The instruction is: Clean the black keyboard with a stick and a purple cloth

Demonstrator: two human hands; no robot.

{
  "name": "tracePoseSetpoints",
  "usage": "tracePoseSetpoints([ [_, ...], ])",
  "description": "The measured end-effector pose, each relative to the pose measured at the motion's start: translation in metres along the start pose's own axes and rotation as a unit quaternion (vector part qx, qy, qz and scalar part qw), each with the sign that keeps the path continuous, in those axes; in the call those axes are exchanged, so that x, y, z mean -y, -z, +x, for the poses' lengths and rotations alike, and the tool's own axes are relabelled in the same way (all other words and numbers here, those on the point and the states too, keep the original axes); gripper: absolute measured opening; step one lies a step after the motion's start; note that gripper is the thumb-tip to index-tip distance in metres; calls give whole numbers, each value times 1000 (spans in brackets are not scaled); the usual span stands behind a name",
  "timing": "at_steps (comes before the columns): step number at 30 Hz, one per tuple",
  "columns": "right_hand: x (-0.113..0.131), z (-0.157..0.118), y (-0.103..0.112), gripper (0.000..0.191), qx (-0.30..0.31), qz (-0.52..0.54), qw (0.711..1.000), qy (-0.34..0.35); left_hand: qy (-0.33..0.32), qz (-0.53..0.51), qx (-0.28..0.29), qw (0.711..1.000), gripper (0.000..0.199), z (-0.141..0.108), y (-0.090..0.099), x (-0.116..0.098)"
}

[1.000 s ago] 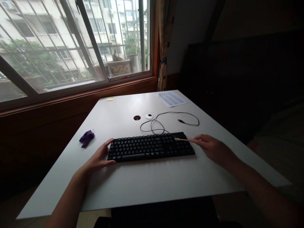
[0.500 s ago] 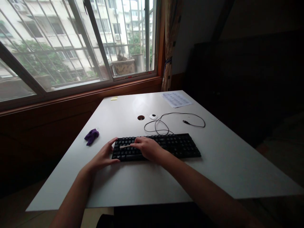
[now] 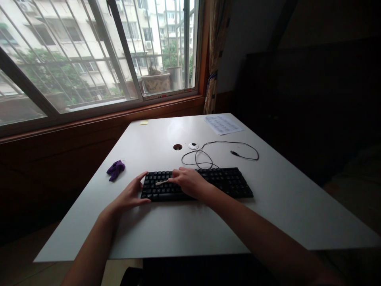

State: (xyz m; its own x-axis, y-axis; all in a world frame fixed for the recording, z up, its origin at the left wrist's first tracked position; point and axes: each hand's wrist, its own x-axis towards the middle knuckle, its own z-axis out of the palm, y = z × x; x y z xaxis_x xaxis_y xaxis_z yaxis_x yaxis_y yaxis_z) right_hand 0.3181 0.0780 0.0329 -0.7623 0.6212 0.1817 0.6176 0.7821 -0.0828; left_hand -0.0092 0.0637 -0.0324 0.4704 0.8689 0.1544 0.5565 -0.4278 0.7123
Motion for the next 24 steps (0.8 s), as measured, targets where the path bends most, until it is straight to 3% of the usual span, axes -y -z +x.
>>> tracePoseSetpoints([
  [16, -81, -141, 31, 61, -24, -62, 995, -74, 7, 20, 2, 1000, 106, -1, 1, 4],
  [24, -143, -246, 29, 65, -90, -67, 989, -98, -7, 20, -5, 1000, 104, 0, 1, 1],
])
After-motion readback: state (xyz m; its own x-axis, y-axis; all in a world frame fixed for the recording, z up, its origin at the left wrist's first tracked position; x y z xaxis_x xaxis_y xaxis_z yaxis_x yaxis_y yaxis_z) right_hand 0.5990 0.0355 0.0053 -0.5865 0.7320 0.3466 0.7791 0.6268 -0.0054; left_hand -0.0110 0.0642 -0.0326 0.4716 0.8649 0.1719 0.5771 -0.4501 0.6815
